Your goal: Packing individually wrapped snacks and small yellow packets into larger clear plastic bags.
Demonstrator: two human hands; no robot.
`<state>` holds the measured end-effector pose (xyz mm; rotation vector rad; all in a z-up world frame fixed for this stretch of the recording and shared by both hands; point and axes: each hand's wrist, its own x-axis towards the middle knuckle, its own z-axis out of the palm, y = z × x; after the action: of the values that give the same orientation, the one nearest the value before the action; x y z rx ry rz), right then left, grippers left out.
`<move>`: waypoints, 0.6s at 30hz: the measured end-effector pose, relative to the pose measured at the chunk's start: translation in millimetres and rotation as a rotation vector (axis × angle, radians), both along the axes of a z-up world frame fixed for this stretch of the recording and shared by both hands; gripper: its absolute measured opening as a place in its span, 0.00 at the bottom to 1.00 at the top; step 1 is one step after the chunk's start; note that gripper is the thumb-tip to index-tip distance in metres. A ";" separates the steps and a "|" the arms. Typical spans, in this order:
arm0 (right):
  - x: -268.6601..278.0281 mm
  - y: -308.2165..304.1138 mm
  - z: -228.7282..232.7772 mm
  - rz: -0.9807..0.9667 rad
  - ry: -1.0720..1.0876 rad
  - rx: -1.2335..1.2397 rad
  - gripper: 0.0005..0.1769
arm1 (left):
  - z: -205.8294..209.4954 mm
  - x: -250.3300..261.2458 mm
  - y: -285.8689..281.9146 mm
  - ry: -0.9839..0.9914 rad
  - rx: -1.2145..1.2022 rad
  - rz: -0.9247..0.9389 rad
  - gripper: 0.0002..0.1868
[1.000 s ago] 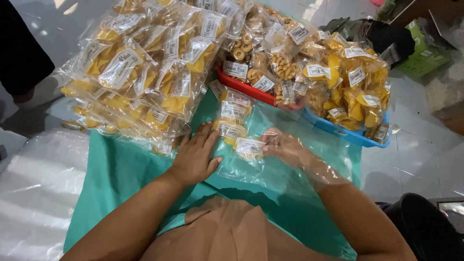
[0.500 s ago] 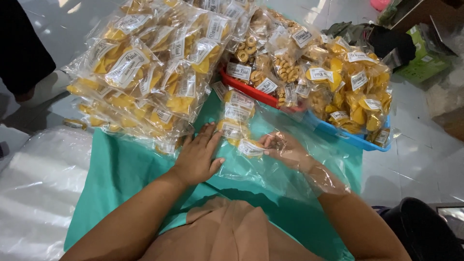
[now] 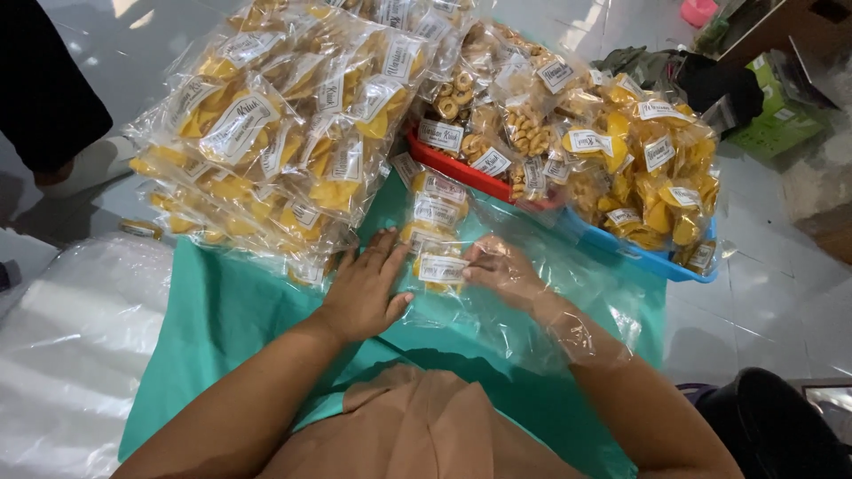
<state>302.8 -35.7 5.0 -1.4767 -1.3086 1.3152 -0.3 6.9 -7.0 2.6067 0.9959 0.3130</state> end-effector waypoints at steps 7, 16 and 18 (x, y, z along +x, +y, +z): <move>-10.0 -6.0 23.5 -0.067 -0.069 -0.049 0.14 | 13.1 6.7 -19.7 -0.114 0.362 -0.035 0.38; -21.4 -8.9 12.5 -0.097 -0.083 -0.079 0.13 | 0.5 23.5 -37.8 -0.228 0.407 -0.199 0.34; -22.4 -6.5 2.5 -0.109 -0.094 -0.060 0.11 | -1.8 23.9 -39.3 -0.239 0.400 -0.227 0.33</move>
<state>280.4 -42.3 7.5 -1.6452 -1.2391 1.2369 23.6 -32.4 -8.9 2.9038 0.5970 0.8157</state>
